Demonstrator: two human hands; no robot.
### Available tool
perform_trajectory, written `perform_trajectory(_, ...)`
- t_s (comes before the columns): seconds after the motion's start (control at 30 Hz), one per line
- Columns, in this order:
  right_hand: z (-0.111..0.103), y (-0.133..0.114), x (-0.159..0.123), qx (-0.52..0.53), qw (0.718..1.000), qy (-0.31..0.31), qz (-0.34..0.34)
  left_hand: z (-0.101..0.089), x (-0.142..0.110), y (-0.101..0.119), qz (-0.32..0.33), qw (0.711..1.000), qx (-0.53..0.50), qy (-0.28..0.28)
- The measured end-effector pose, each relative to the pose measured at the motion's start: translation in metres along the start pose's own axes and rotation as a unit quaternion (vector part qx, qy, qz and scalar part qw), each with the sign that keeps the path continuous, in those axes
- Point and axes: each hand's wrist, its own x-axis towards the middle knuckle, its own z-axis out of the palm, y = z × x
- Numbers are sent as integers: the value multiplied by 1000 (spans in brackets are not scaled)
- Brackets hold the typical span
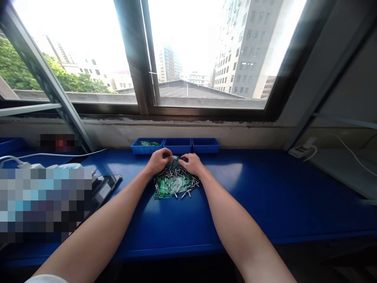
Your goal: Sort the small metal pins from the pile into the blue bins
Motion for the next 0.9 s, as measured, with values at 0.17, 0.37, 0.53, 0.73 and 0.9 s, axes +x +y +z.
perform_trajectory(0.17, -8, -8, -3, 150, 988, 9, -23, 2, 2, 6, 25, 989, -143, 22)
perform_trajectory(0.37, -4, -8, 4, 294, 954, 52, -12, 0, -2, 21, 23, 973, -228, 6)
perform_trajectory(0.53, -6, -9, 6, 353, 929, 109, 9, -2, -3, 19, 21, 989, -147, -6)
perform_trajectory(0.73, -7, -12, 4, 396, 915, 78, 25, 3, -4, 19, 26, 978, -207, -12)
perform_trajectory(0.9, -6, -10, 5, 376, 920, 79, 73, 6, -4, 23, -23, 985, -163, 40)
